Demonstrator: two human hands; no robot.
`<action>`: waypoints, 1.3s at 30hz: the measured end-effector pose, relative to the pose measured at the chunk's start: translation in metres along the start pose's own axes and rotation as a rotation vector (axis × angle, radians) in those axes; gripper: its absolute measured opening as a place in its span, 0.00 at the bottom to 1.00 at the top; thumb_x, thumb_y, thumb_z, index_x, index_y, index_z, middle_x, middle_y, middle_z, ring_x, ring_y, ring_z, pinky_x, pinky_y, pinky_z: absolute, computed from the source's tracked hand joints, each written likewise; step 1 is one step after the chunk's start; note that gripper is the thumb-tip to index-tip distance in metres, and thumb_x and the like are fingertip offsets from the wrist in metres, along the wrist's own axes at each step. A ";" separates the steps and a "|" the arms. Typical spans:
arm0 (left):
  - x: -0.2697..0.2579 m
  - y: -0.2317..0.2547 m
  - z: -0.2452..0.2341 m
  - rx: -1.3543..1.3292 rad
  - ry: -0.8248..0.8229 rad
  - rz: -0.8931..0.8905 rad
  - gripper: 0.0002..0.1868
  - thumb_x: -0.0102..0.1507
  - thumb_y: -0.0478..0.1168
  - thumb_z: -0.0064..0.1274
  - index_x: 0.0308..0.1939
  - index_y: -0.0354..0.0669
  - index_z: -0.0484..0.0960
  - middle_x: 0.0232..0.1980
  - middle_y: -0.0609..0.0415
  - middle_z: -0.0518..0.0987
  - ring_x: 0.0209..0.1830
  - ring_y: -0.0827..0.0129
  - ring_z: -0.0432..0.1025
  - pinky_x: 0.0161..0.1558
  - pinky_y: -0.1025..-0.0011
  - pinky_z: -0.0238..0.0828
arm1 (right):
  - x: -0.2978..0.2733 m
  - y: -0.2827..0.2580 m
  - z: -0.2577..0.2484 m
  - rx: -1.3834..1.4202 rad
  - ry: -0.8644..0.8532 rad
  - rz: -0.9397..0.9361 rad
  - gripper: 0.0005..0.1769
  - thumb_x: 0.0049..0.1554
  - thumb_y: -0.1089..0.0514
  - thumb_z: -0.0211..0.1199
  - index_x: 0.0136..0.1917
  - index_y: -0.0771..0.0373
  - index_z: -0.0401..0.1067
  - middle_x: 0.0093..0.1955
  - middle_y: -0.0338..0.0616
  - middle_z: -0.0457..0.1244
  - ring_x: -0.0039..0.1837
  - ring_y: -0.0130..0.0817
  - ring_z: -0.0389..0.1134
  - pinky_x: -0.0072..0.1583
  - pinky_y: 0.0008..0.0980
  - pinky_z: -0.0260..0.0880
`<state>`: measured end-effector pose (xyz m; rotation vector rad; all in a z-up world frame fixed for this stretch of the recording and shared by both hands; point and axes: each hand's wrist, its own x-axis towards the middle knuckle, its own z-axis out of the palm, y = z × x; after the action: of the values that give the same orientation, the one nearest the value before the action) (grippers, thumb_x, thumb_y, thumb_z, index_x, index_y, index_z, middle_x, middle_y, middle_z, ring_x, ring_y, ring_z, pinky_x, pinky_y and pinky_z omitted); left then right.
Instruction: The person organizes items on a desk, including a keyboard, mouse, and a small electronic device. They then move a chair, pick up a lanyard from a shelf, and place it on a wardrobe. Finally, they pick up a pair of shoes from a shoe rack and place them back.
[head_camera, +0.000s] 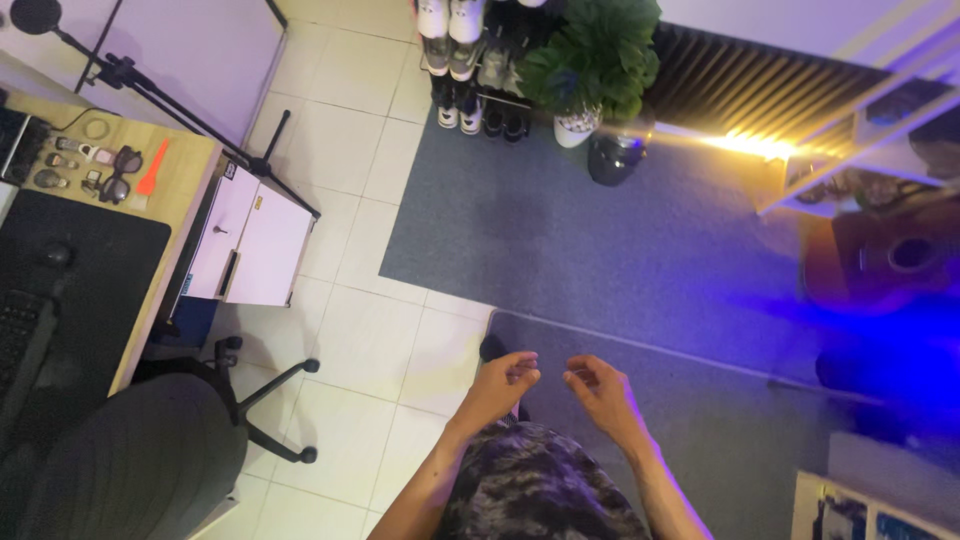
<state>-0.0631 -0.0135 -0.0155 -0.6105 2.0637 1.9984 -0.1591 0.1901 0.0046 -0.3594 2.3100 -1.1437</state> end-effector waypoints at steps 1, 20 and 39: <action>0.011 0.005 -0.003 0.007 0.016 0.002 0.26 0.65 0.45 0.57 0.64 0.37 0.78 0.57 0.46 0.84 0.54 0.64 0.79 0.56 0.69 0.76 | 0.011 -0.002 -0.001 -0.001 -0.012 -0.017 0.19 0.56 0.53 0.66 0.57 0.64 0.76 0.50 0.50 0.74 0.53 0.38 0.77 0.55 0.37 0.76; 0.079 0.072 -0.066 -0.043 0.362 0.024 0.24 0.65 0.44 0.56 0.63 0.38 0.78 0.56 0.45 0.85 0.58 0.59 0.79 0.58 0.66 0.75 | 0.164 -0.069 -0.013 -0.111 -0.288 -0.107 0.19 0.55 0.53 0.67 0.57 0.64 0.77 0.49 0.49 0.74 0.53 0.38 0.77 0.56 0.36 0.75; 0.134 0.089 -0.059 -0.276 0.925 -0.084 0.22 0.65 0.43 0.56 0.61 0.37 0.79 0.53 0.46 0.86 0.53 0.64 0.81 0.57 0.68 0.75 | 0.337 -0.145 -0.009 -0.166 -0.799 -0.578 0.17 0.57 0.55 0.67 0.57 0.64 0.76 0.53 0.49 0.73 0.53 0.38 0.75 0.55 0.35 0.75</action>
<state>-0.2124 -0.0917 0.0118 -1.9338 2.0807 2.1890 -0.4412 -0.0445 0.0093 -1.3384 1.6082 -0.8137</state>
